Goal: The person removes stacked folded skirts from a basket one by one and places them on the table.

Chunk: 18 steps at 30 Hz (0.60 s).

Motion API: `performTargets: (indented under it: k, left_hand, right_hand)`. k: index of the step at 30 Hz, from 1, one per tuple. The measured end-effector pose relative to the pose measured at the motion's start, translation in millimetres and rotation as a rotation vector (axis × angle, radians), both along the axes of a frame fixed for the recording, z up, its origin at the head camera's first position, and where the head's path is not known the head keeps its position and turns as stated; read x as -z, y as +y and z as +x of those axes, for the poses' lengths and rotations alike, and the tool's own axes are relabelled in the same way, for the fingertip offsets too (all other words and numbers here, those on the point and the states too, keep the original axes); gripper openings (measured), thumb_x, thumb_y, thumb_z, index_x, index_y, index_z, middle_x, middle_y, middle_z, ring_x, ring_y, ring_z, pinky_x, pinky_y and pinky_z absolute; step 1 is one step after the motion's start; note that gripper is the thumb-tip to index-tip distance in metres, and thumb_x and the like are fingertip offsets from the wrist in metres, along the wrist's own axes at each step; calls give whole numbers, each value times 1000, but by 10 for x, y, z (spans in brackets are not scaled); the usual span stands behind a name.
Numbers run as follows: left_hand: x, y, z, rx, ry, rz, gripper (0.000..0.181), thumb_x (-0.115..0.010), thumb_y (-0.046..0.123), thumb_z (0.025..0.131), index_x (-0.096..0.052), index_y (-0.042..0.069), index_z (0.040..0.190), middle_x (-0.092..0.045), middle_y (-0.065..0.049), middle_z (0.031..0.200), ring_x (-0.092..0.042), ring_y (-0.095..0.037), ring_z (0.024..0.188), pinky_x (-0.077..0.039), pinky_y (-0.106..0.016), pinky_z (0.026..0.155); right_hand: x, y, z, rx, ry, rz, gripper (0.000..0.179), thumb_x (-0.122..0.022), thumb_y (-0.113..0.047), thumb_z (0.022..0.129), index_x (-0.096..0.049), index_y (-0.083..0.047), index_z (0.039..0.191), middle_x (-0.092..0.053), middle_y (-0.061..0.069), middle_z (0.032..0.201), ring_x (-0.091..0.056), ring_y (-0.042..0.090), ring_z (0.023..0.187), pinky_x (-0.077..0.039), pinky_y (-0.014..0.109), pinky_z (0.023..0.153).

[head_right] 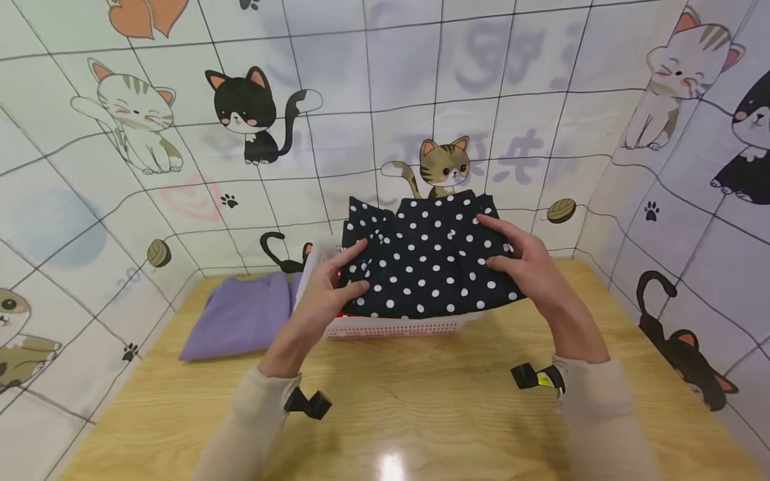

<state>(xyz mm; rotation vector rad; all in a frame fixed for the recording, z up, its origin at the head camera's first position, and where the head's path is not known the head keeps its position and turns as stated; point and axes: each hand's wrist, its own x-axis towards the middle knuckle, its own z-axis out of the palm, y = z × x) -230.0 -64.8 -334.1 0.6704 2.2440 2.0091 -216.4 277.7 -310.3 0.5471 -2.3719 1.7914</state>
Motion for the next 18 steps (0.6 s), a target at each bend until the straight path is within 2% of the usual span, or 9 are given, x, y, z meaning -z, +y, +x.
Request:
performTargets:
  k: [4,6,8,10,14,18]
  left_hand:
    - [25,52,3,44,-1,20,73,-63,-1,94,-41,20,160,-52,-7,157,-63,-24,131,-57,-25,94]
    - [23,92,-2,70,-7,27,74,-64,-1,94,-39,20,161,-56,-10,153,-66,-25,126,-59,-26,91]
    - [21,147,-12,89,-7,21,76,-65,-1,93,-38,20,161,-55,-10,154,-66,-27,127,-59,-30,94]
    - [19,199,-24,100,1,1,78,-67,0,92,-37,20,161,-49,-7,159,-63,-28,131,-58,-36,100]
    - [24,282,-49,110,24,-63,81,-71,5,90,-37,21,162,-39,0,166,-49,-25,145,-48,-43,114]
    - [43,351,-74,120,25,-99,82,-73,8,90,-37,22,162,-41,-1,164,-47,-24,145,-48,-43,114]
  right_hand:
    - [-1,61,5,33,27,39,54,-54,6,101,-53,-14,151,-60,-13,133,-74,5,88,-62,26,68]
    - [19,115,13,35,40,14,51,-55,5,101,-58,-14,148,-63,-14,130,-75,6,85,-62,25,67]
    - [35,184,22,31,45,-36,47,-57,6,100,-61,-11,144,-67,-12,126,-76,7,81,-62,25,65]
    - [52,250,31,44,66,-45,44,-59,6,99,-65,-10,139,-69,-12,124,-76,6,80,-61,24,64]
    - [73,362,54,80,86,-42,36,-60,7,98,-69,-7,131,-72,-12,117,-76,6,76,-61,24,61]
    - [89,442,92,102,78,-40,35,-60,7,98,-67,-4,130,-71,-10,117,-76,7,76,-61,25,60]
